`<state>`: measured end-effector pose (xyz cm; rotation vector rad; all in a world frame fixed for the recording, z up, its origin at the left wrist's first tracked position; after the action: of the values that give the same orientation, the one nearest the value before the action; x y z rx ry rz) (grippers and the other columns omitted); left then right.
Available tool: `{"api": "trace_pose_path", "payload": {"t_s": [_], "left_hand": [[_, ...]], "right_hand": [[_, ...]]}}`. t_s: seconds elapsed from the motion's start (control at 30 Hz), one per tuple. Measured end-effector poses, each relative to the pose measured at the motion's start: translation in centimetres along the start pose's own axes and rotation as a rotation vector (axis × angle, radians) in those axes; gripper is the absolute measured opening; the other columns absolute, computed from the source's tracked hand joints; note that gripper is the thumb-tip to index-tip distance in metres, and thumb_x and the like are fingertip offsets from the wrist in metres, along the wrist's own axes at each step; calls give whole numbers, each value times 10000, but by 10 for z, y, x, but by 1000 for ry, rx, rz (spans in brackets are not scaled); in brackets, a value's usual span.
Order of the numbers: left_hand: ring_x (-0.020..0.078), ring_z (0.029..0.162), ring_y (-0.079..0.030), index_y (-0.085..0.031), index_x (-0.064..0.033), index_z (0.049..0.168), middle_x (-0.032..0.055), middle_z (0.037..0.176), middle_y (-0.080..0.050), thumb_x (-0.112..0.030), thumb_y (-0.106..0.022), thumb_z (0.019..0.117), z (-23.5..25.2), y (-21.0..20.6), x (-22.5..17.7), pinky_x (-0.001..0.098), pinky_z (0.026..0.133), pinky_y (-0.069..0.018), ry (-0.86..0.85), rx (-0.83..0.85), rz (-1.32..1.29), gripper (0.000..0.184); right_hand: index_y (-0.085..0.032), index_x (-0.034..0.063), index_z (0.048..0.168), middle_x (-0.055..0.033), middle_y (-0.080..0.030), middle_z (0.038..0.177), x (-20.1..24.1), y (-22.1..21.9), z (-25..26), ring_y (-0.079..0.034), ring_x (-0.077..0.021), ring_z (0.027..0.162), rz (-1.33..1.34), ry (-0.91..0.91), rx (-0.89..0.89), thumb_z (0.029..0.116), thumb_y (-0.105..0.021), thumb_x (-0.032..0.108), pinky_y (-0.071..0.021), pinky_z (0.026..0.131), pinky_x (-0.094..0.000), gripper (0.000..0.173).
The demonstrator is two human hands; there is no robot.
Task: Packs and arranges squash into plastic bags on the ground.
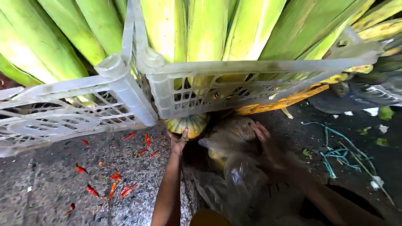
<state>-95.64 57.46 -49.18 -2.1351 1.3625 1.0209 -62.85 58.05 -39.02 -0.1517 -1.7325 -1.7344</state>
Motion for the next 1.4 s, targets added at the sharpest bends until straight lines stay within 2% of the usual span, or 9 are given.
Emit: {"api": "trace_pose_path", "payload": {"t_s": [0.37,0.63,0.77,0.93,1.03,1.17,1.2,1.33,1.4], "left_hand": [[383,1342,-536,-469,77,1450,295,1412,-556,-288,-583,1055,41,-74,-56,495,1146,-401,-136,149,622,550],[61,749,-695,-647,-134,1068,-45,863,-708,-414,-460,1080,-191,-21,-111,273,693,-614,-636,562,144,337],[153,1061,-680,-697,-25,1213,105,1137,-719,-292,-500,1084,-295,-60,-60,319,946,-542,-688,1129,621,356],[410,1317,-550,-582,-16,1398,241,1394,-589,-329,-647,995,-308,-103,-13,571,1097,-433,-468,751,1358,514],[517,1357,-452,-567,115,1325,341,1423,-500,-154,-624,996,-281,-75,16,655,1095,-371,-80,620,1755,429],[428,1488,-341,-532,32,1442,246,1563,-431,-174,-764,915,-315,-78,6,603,1232,-201,-169,722,1707,611],[327,1538,-285,-353,-83,1586,133,1660,-313,-265,-570,1057,-325,-95,-15,524,1254,-226,120,896,1966,599],[432,1137,-640,-673,1,1229,250,1201,-675,-366,-605,1019,-265,-83,76,675,950,-467,297,1175,1653,429],[373,982,-693,-693,20,1177,240,1074,-707,-327,-541,1052,-257,-69,120,564,865,-540,-125,1086,1403,398]], "right_hand": [[-406,93,1573,-265,-235,1660,16,7,2,-250,-513,1504,69,-225,118,728,-787,662,-279,1171,-668,1088],[-643,28,1280,-100,-615,1341,32,105,-14,-603,-124,1207,413,-84,-118,996,-617,204,-530,1006,-318,335],[-634,157,1148,112,-631,1148,89,147,-49,-594,46,1073,527,258,-93,1010,-625,281,-532,902,-166,186],[-614,134,1182,78,-637,1142,93,179,-45,-627,-28,1032,646,319,-111,1018,-609,259,-557,896,-237,206],[-724,110,1005,32,-735,914,106,164,-63,-702,-57,828,832,402,455,1059,-533,292,-613,764,-241,269],[-583,-56,1348,-287,-588,1344,106,43,-96,-551,-434,1288,117,188,1171,1050,-487,100,-420,1082,-584,350],[-605,-80,1313,-311,-588,1338,92,21,-107,-541,-469,1292,62,144,1141,1028,-532,93,-409,1090,-614,342],[-631,-78,1258,-324,-615,1280,66,2,-163,-574,-497,1231,-197,235,1815,1061,-541,224,-420,1008,-689,372],[-639,-116,1213,-338,-617,1252,62,9,-164,-574,-504,1213,-126,247,1814,1047,-558,176,-415,1006,-683,345]]}}
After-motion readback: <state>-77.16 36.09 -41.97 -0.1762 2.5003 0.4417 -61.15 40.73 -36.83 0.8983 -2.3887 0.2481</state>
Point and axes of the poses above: each hand's wrist, its own z-axis towards the middle knuckle, its own y-axis out of the back of the hand, x = y × z, the point moved 4 cm from there along z, towards the middle knuckle
